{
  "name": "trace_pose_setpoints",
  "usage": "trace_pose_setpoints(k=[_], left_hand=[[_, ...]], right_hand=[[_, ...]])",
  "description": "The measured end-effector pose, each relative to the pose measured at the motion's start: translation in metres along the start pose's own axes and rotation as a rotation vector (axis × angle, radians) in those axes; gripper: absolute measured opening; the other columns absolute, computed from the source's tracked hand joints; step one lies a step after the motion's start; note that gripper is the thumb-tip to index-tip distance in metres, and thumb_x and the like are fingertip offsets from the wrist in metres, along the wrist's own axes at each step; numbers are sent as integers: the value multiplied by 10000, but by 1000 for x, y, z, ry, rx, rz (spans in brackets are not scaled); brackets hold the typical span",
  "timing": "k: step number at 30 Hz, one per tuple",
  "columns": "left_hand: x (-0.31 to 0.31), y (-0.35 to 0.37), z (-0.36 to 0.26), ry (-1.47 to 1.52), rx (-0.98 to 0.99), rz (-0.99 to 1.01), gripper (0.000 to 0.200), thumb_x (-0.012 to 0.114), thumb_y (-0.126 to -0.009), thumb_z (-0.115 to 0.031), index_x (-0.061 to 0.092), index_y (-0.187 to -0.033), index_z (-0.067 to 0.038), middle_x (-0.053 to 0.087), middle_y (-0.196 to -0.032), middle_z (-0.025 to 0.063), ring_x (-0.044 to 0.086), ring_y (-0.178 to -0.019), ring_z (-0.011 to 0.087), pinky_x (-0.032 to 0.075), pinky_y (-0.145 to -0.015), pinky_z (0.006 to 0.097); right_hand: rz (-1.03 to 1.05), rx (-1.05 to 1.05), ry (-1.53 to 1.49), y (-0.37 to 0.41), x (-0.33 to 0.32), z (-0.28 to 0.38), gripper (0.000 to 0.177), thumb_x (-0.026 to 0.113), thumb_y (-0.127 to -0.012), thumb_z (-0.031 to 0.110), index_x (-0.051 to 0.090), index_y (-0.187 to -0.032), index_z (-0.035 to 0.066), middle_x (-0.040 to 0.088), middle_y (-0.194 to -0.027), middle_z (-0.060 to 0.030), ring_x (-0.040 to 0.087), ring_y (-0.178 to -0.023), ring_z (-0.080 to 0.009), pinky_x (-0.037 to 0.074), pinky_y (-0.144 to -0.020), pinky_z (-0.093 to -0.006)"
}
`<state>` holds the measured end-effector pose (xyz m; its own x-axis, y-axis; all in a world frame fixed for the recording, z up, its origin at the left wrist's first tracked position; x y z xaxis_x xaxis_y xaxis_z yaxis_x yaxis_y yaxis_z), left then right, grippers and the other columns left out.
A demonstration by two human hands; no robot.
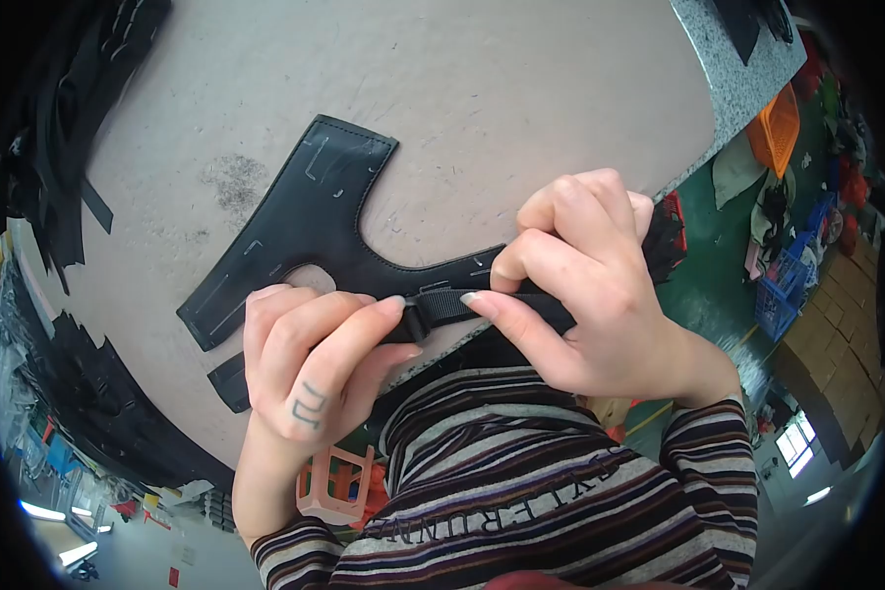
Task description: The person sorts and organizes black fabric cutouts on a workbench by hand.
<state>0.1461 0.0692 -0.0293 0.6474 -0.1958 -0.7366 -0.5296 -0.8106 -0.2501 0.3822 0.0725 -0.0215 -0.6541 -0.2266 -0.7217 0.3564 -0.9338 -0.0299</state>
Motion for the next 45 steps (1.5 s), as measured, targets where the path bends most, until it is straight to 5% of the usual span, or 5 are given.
trace_pose_setpoints(k=[9,13,18,32,45], left_hand=[[0,0,-4,-94,37,36,398,872,-764,-208,714,-1119,-120,648,-1032,56,593,-897,249,498,-777,403],[6,6,-22,-571,321,65,246,693,-977,-346,794,-1181,-253,545,-1192,11,526,-1008,188,411,-885,381],[15,4,-40,-613,165,69,406,481,-1088,-444,801,-1174,-210,618,-1126,-77,537,-1005,101,329,-846,333],[14,0,-40,-754,401,182,425,533,-1062,-416,786,-1217,-113,644,-1215,-19,492,-1138,157,351,-910,314],[19,-3,-43,-736,365,179,419,671,-963,-379,776,-1213,-60,672,-1231,11,579,-1125,175,334,-901,368]], right_hand=[[-6,23,36,-2,0,0,173,822,-735,143,658,-781,110,532,-887,-25,461,-875,-215,267,-761,-369],[-28,24,37,-3,2,1,180,826,-731,149,657,-782,112,532,-889,-25,466,-873,-214,269,-765,-371],[-15,44,33,1,-4,0,184,828,-729,152,658,-786,114,529,-890,-25,464,-887,-219,274,-781,-370],[-21,83,120,9,-11,-8,218,831,-727,149,628,-801,119,513,-877,-32,452,-881,-223,284,-796,-391],[-221,-183,392,62,26,-8,180,581,-1001,367,642,-1056,207,743,-1272,65,629,-1276,-142,104,-1170,-593]])
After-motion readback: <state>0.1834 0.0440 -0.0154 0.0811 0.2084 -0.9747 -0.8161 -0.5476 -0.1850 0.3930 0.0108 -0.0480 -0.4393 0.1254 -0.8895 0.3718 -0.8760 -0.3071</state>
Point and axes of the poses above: each hand's wrist, its own y-axis away from the middle knuckle, its own x-axis out of the palm, z = x × y, the point moved 2 cm from there along -y, towards the middle knuckle
